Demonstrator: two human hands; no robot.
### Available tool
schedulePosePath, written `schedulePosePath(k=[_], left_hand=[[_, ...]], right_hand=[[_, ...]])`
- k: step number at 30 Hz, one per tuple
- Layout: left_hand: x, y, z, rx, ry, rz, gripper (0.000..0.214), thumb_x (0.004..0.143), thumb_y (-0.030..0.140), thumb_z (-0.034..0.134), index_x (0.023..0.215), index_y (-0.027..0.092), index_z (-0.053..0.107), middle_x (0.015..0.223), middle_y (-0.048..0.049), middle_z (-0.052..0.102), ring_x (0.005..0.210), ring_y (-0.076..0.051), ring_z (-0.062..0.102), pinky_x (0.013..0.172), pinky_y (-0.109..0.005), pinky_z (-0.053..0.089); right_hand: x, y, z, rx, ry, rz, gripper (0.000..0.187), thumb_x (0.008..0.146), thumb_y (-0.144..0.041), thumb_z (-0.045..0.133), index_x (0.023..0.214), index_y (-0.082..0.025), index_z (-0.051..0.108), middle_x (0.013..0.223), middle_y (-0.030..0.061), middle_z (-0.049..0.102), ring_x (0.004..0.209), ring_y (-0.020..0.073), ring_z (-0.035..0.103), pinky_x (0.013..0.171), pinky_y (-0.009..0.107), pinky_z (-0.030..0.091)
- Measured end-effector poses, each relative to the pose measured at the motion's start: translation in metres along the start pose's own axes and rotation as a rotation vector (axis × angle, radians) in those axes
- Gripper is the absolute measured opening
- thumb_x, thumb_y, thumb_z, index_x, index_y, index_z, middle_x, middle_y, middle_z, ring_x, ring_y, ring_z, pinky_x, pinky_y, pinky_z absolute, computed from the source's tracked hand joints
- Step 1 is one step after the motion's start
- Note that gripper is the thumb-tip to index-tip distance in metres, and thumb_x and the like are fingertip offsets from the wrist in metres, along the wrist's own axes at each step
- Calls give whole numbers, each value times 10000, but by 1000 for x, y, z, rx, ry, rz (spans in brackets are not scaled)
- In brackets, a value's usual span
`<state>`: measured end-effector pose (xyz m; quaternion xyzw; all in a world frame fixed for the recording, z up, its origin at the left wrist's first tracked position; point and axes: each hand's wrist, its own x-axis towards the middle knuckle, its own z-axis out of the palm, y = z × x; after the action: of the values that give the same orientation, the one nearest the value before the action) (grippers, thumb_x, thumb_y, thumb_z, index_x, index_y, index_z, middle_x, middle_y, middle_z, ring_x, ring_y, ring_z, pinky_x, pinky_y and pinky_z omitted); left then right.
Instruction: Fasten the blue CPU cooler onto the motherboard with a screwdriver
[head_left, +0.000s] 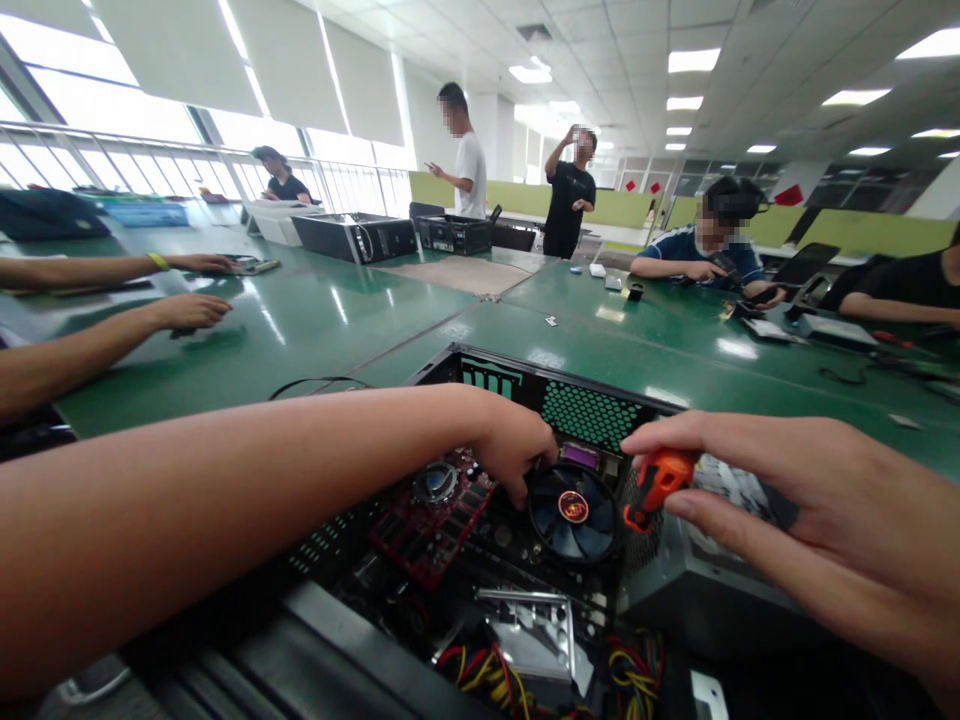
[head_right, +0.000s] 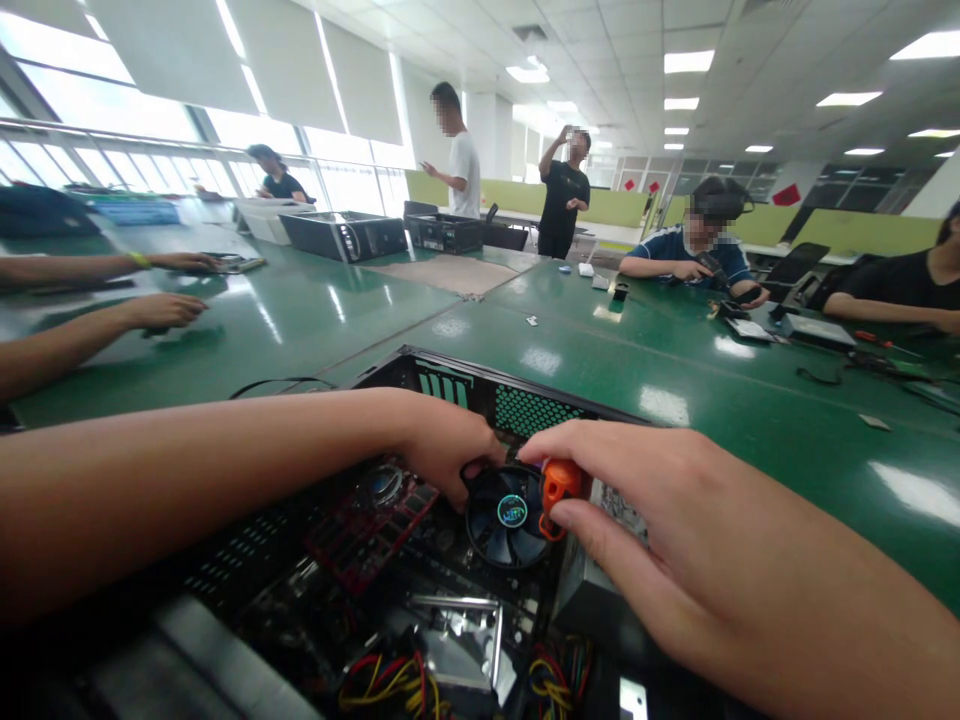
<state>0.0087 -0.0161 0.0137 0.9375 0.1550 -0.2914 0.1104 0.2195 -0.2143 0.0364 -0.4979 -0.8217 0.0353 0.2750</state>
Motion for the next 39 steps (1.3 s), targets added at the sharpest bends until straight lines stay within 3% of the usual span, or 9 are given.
schedulePosePath(k=[2, 5, 7, 12, 16, 20, 33, 37, 39], left_hand=[[0, -1, 1, -5, 5, 16, 294, 860, 321, 961, 1101, 212, 832, 978, -14, 852, 782, -199, 685, 706, -308, 495], [1, -2, 2, -7, 30, 21, 295, 843, 296, 961, 1098, 216, 836, 973, -13, 854, 781, -194, 678, 708, -304, 500], [1, -3, 4, -16, 45, 19, 296, 827, 296, 971, 1078, 217, 834, 946, -8, 848, 769, -193, 667, 700, -307, 495], [1, -3, 5, -70, 52, 44, 273, 808, 328, 1000, 981, 219, 820, 886, 11, 823, 747, -185, 657, 702, -305, 509], [0, 1, 3, -87, 42, 46, 374, 829, 423, 1012, 1098, 212, 859, 955, -11, 844, 800, -210, 703, 733, -317, 534], [-1, 3, 2, -84, 29, 33, 433, 832, 422, 1014, 1186, 223, 866, 994, -13, 852, 838, -221, 718, 759, -319, 543], [-1, 4, 0, -83, 5, 11, 428, 847, 468, 995, 1167, 212, 871, 999, -26, 855, 835, -229, 724, 768, -335, 552], [-1, 4, 0, -86, 11, 20, 450, 838, 441, 1000, 1200, 206, 872, 1013, -29, 857, 842, -230, 724, 766, -336, 550], [-1, 4, 0, -81, 16, 19, 437, 839, 429, 1003, 1186, 202, 869, 998, -26, 853, 830, -225, 712, 753, -332, 542]], right_hand=[[-3, -3, -1, -20, -28, -43, 316, 1157, -461, 673, 1446, -415, 790, 1268, -7, 931, 1062, 286, 918, 851, 343, 752], [-5, -8, 3, -62, -79, -138, 280, 1232, -397, 556, 1492, -483, 617, 1319, -130, 901, 1085, 125, 902, 895, 163, 694], [-5, -12, 7, -89, -79, -149, 269, 1263, -402, 484, 1508, -495, 544, 1336, -153, 882, 1099, 76, 892, 954, 104, 655], [1, -19, 11, -103, -70, -114, 261, 1286, -472, 362, 1485, -496, 529, 1348, -102, 875, 1110, 142, 900, 962, 179, 698], [-11, -12, 12, 31, -115, -112, 367, 1206, -374, 586, 1554, -467, 656, 1383, -51, 902, 1172, 233, 909, 874, 269, 752], [-35, 7, 19, 72, -23, -8, 348, 1090, -508, 765, 1414, -417, 850, 1131, 18, 941, 1119, 355, 910, 846, 416, 778], [-41, 15, 22, 56, -12, -4, 312, 1068, -506, 785, 1349, -406, 876, 1049, 19, 932, 1064, 345, 906, 843, 403, 762], [-22, 1, 16, 72, -29, -16, 345, 1085, -434, 771, 1422, -409, 837, 1101, 9, 940, 1043, 329, 916, 850, 386, 760], [-8, -9, 12, 86, -95, -81, 338, 1153, -387, 689, 1480, -441, 752, 1194, -35, 933, 1027, 255, 918, 857, 307, 746]])
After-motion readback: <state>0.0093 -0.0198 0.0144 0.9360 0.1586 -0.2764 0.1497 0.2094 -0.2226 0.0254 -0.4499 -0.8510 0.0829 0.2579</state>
